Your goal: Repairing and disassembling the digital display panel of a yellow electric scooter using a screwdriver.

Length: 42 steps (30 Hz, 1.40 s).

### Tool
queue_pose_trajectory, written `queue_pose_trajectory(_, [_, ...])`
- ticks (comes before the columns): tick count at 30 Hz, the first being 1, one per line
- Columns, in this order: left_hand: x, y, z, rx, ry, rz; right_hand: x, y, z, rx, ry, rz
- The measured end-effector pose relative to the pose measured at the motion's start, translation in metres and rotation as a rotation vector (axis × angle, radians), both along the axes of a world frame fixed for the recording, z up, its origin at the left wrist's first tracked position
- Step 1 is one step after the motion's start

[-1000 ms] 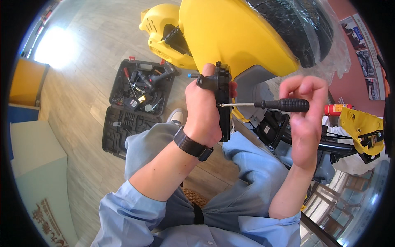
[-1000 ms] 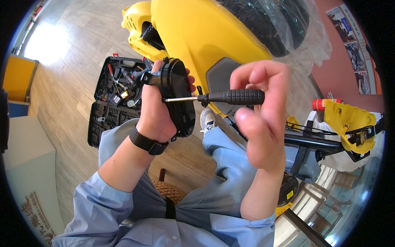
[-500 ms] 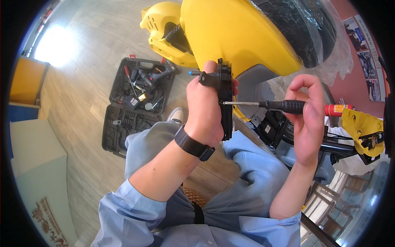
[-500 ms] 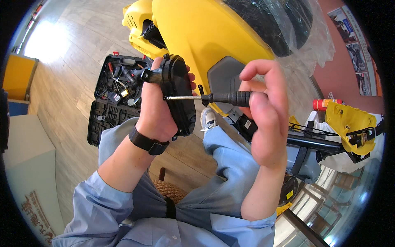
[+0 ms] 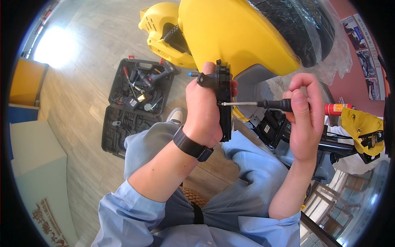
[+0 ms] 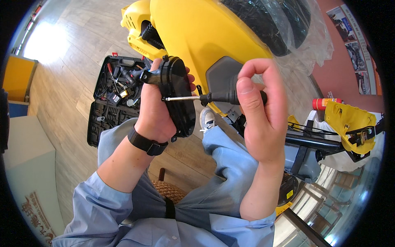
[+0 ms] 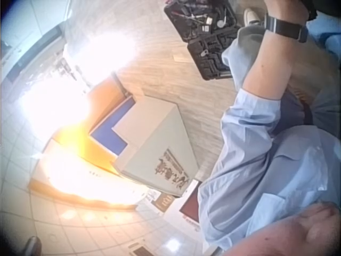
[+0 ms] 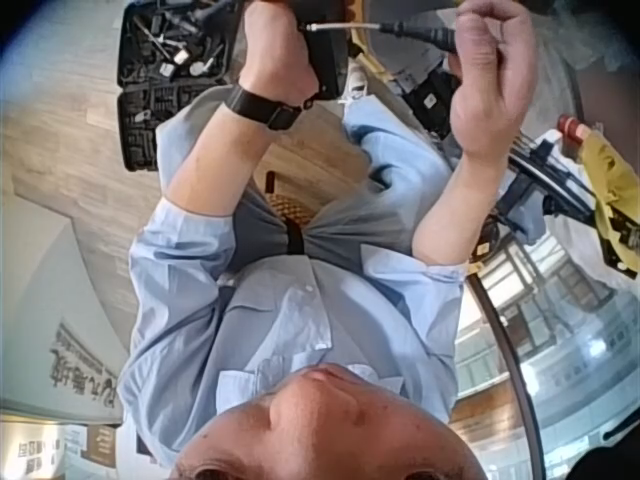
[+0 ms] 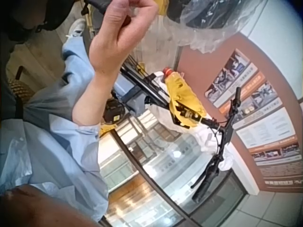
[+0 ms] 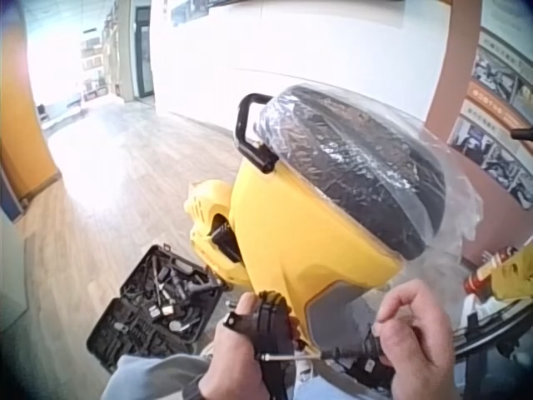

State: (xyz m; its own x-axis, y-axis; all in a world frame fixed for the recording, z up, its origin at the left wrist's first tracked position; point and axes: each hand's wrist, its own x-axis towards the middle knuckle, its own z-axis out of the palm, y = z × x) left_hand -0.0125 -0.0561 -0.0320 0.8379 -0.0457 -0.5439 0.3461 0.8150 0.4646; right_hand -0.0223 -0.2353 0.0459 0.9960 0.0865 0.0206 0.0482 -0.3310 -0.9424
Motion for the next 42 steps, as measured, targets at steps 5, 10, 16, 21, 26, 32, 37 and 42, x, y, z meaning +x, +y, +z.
queue_pose_trajectory(5, [0.0, -0.001, -0.007, -0.032, -0.016, -0.013, 0.009, 0.01, -0.008, 0.261, -0.293, 0.181])
queue_pose_trajectory(10, [0.0, -0.001, -0.009, -0.044, 0.003, -0.011, 0.0, 0.0, 0.003, 0.077, -0.024, 0.095])
queue_pose_trajectory(16, [-0.001, -0.002, -0.013, -0.08, 0.024, -0.039, 0.005, -0.004, -0.014, 0.289, -0.168, 0.179])
queue_pose_trajectory(21, [-0.002, -0.001, -0.016, -0.175, 0.03, -0.114, 0.009, -0.01, -0.014, 0.408, -0.092, 0.274])
queue_pose_trajectory(26, [-0.002, 0.0, -0.007, -0.202, 0.032, -0.146, 0.012, -0.005, -0.011, 0.474, -0.066, 0.347])
queue_pose_trajectory(32, [-0.003, -0.006, 0.004, -0.175, 0.102, -0.134, 0.009, 0.007, -0.011, 0.838, -0.114, -0.003])
queue_pose_trajectory(37, [-0.004, -0.007, 0.003, -0.179, 0.117, -0.098, 0.013, 0.015, -0.008, 0.157, -0.361, 0.113])
queue_pose_trajectory(42, [-0.004, -0.014, -0.002, -0.141, 0.125, 0.047, 0.001, 0.038, -0.021, -0.341, -0.495, 0.215])
